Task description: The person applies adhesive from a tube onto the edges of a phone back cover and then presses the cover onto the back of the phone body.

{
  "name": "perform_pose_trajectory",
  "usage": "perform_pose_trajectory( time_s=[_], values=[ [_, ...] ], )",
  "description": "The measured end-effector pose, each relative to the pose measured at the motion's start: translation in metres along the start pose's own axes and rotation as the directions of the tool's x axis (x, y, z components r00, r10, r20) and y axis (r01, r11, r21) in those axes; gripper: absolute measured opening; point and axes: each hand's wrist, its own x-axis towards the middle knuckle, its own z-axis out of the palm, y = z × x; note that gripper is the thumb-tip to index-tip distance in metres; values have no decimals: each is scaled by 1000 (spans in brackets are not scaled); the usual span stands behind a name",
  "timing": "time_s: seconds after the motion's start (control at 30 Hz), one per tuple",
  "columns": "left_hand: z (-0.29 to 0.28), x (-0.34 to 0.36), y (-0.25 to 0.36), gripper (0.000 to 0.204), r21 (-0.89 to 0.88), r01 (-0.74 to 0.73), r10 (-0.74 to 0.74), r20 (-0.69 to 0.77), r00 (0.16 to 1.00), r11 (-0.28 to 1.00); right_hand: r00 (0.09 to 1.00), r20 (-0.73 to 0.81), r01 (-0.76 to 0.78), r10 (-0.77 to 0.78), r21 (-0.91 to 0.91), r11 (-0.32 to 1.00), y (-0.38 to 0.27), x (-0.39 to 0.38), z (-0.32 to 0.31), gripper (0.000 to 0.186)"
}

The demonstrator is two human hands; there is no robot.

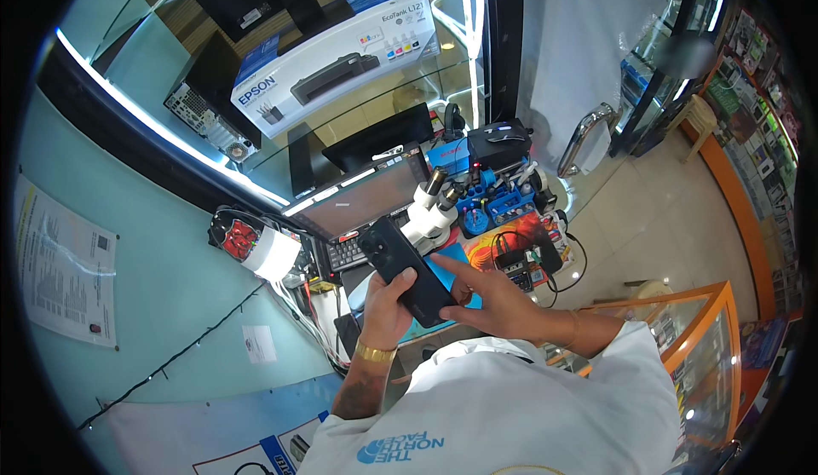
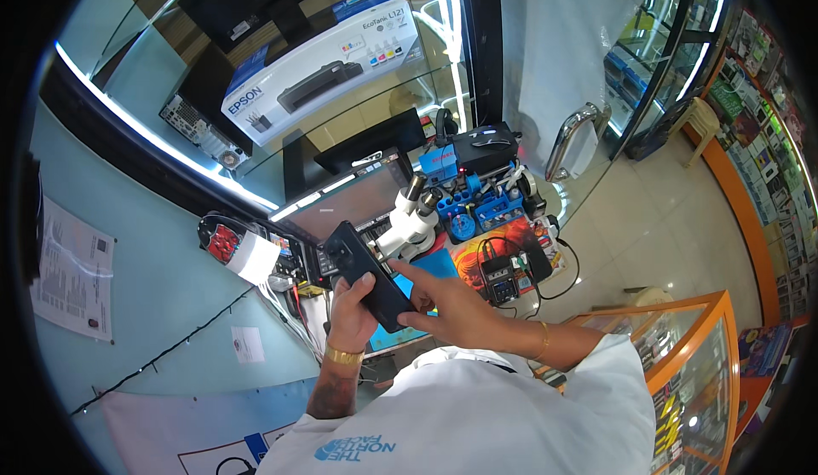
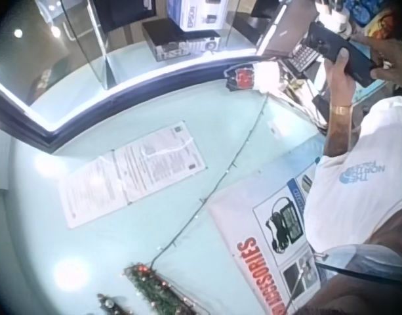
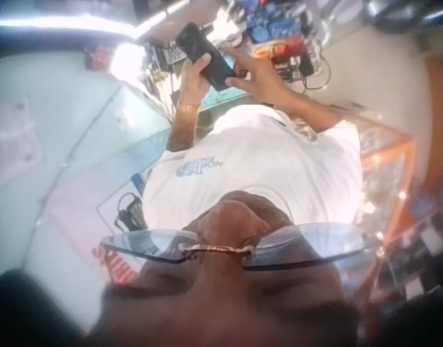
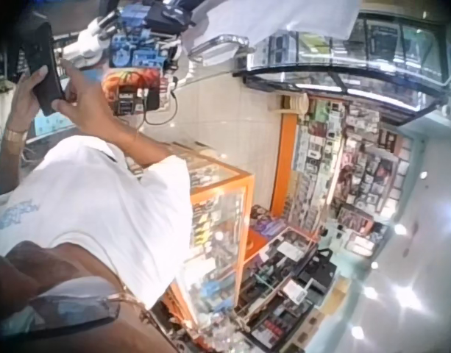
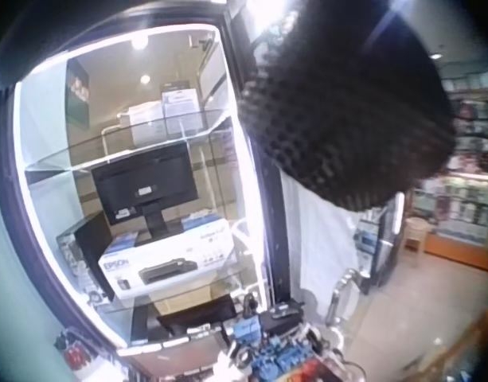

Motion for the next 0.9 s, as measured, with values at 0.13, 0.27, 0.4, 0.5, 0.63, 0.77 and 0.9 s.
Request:
perform_pose_trajectory(
  time_s=[0.13, 0.27, 0.4, 0.5, 0.63, 0.77, 0.9],
  values=[
    [-6, 10, -19, 30, -141, 133, -129, 35, 991, 981, 987, 140, -92, 78, 96, 991, 46, 15, -74, 48],
    [8, 21, -31, 30, -165, 190, -177, 91, 980, 968, 840, -435, -376, 323, -39, 926, 213, 35, -185, 39],
    [9, 28, -42, 28, -104, 233, -226, 70, 972, 967, 662, -705, -596, 256, -287, 750, 364, 47, -215, 34],
    [15, 29, -45, 27, -86, 244, -244, 11, 970, 966, 602, -791, -569, 112, -326, 755, 444, 62, -215, 29],
    [-1, 32, -55, 24, -85, 265, -262, 47, 964, 960, 584, -796, -592, 161, -281, 756, 466, 70, -210, 26],
    [0, 33, -56, 24, -162, 225, -220, 46, 974, 961, 526, -819, -699, 230, -263, 665, 472, 70, -209, 27],
    [7, 38, -55, 23, -113, 255, -254, 20, 967, 960, 547, -784, -507, 294, -31, 861, 498, 54, -224, 23]
  ],
)
